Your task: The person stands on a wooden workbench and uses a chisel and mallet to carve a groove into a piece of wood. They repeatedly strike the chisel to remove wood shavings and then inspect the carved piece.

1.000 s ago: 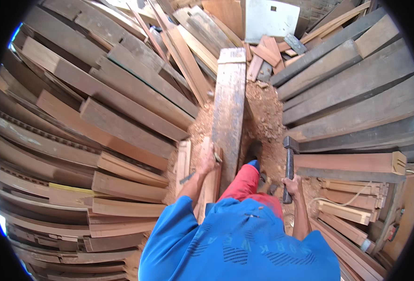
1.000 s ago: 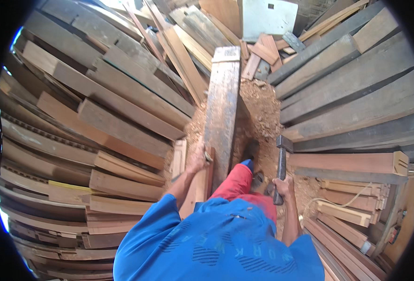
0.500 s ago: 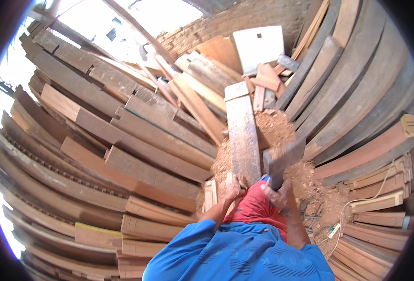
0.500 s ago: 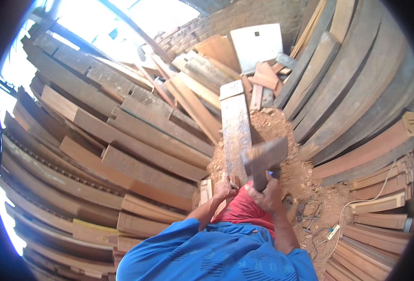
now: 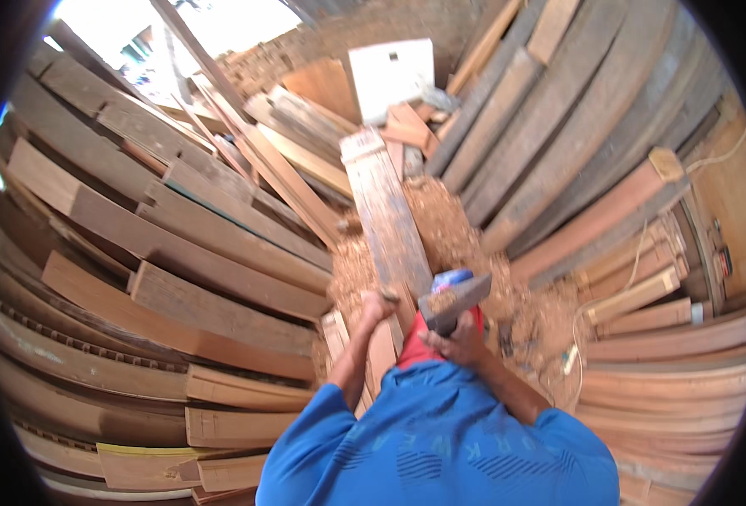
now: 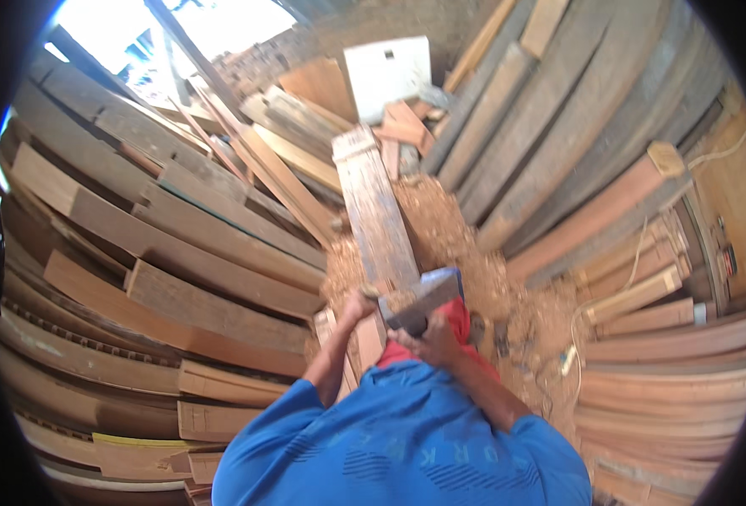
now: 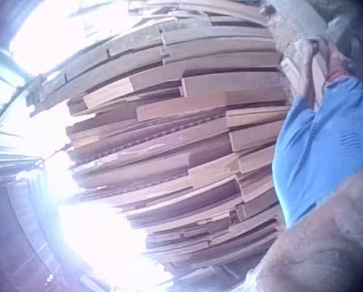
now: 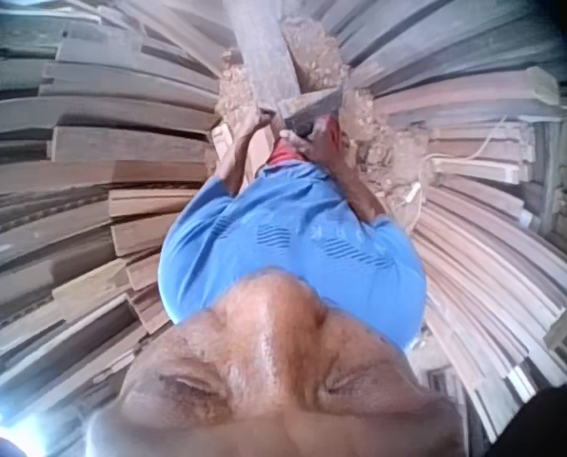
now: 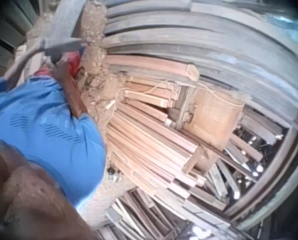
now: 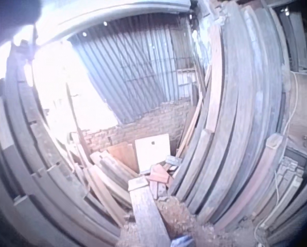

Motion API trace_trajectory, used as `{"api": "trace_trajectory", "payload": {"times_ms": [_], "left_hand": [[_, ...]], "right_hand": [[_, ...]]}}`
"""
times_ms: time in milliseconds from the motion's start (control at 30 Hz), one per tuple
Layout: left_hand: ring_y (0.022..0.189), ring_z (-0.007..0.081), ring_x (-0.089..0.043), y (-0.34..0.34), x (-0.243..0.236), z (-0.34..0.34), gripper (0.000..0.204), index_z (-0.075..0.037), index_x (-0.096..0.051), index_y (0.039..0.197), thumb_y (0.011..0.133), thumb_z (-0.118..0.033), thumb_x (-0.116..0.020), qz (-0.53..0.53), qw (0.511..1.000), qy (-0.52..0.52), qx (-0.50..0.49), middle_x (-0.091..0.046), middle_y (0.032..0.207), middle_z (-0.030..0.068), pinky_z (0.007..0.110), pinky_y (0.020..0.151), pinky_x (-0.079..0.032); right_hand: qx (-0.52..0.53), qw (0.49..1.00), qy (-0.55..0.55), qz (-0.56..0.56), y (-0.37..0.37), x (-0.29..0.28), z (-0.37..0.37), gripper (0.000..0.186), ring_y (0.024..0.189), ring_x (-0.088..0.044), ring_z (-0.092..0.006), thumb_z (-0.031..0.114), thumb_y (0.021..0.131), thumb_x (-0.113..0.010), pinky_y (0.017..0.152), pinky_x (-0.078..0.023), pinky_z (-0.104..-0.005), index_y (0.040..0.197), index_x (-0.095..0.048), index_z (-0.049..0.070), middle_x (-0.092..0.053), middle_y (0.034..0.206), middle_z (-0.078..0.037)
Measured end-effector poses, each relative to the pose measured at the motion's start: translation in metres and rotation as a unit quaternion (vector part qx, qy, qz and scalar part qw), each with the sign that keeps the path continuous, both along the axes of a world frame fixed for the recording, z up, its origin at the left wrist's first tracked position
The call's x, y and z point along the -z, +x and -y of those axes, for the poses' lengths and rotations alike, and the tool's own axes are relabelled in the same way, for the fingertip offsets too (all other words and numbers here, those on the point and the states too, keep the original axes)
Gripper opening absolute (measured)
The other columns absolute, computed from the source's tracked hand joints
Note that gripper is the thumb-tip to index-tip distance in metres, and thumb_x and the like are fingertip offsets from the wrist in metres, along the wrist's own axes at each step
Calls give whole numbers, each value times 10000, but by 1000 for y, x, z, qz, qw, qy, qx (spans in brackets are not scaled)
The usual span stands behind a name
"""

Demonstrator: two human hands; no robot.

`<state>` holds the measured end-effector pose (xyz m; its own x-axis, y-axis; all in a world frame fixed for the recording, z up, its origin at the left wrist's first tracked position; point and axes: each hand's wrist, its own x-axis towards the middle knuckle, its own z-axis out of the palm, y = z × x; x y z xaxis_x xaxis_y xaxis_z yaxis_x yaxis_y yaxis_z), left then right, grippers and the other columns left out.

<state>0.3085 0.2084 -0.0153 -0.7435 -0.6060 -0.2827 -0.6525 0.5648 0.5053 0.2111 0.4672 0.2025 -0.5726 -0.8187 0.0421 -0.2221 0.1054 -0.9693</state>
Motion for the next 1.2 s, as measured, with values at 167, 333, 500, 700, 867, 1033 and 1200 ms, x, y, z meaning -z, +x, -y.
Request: {"api": "trace_trajectory", "payload": {"times_ms": [167, 333, 500, 700, 867, 1033, 1200], "left_hand": [[775, 121, -661, -11, -91, 7, 289, -42, -699, 1045, 900, -265, -810, -233, 947, 186, -119, -693, 821, 33, 296, 699, -562], [749, 102, -635, -44, -160, -8, 288, -39, -685, 1081, 915, -241, -806, -327, 924, 169, -107, -680, 827, 14, 268, 674, -526], [766, 98, -611, -71, -164, -24, 234, -33, -659, 1035, 914, -178, -797, -392, 892, 198, -107, -655, 820, 2, 285, 706, -520], [749, 95, -593, -85, -152, -31, 171, -44, -653, 929, 905, -138, -793, -412, 880, 220, -90, -631, 792, -12, 289, 706, -512], [744, 96, -587, -91, -147, -32, 157, -49, -661, 894, 912, -144, -784, -371, 912, 165, -58, -629, 780, 8, 295, 703, -511], [759, 110, -606, -91, -134, -29, 169, -47, -662, 897, 915, -163, -783, -376, 911, 164, -26, -648, 797, 26, 300, 709, -520], [760, 126, -616, -86, -134, -28, 187, -54, -662, 891, 905, -181, -797, -366, 919, 144, -19, -659, 802, 40, 310, 716, -527]], "right_hand": [[-32, 993, 17, 113, -1, -15, -17, 449, 935, -689, -170, 286, 805, -909, 852, -563, -362, 1107, -704, 26, -741, 1013, -82], [-27, 999, -13, 33, -1, 9, -33, 224, 801, -636, -146, 159, 866, -847, 731, -527, -324, 938, -659, 62, -666, 858, -17], [9, 994, 70, 79, -7, 15, -51, 391, 988, -687, -175, 240, 836, -883, 895, -552, -359, 1115, -712, 26, -737, 1062, -78], [62, 987, 34, 146, -8, 17, -62, 397, 1016, -652, -139, 228, 869, -854, 909, -542, -348, 1182, -693, 43, -723, 1066, -57], [117, 988, -13, 103, -11, 32, -67, 223, 830, -593, -85, 170, 897, -827, 753, -507, -289, 1001, -665, 58, -650, 897, 14], [159, 985, -54, 39, -19, 28, -65, 171, 737, -581, -75, 135, 909, -806, 676, -494, -273, 949, -658, 59, -628, 810, 25], [208, 973, -72, 67, -36, -50, -50, 179, 737, -613, -92, 136, 901, -803, 676, -510, -284, 939, -662, 33, -638, 780, -3]]}}
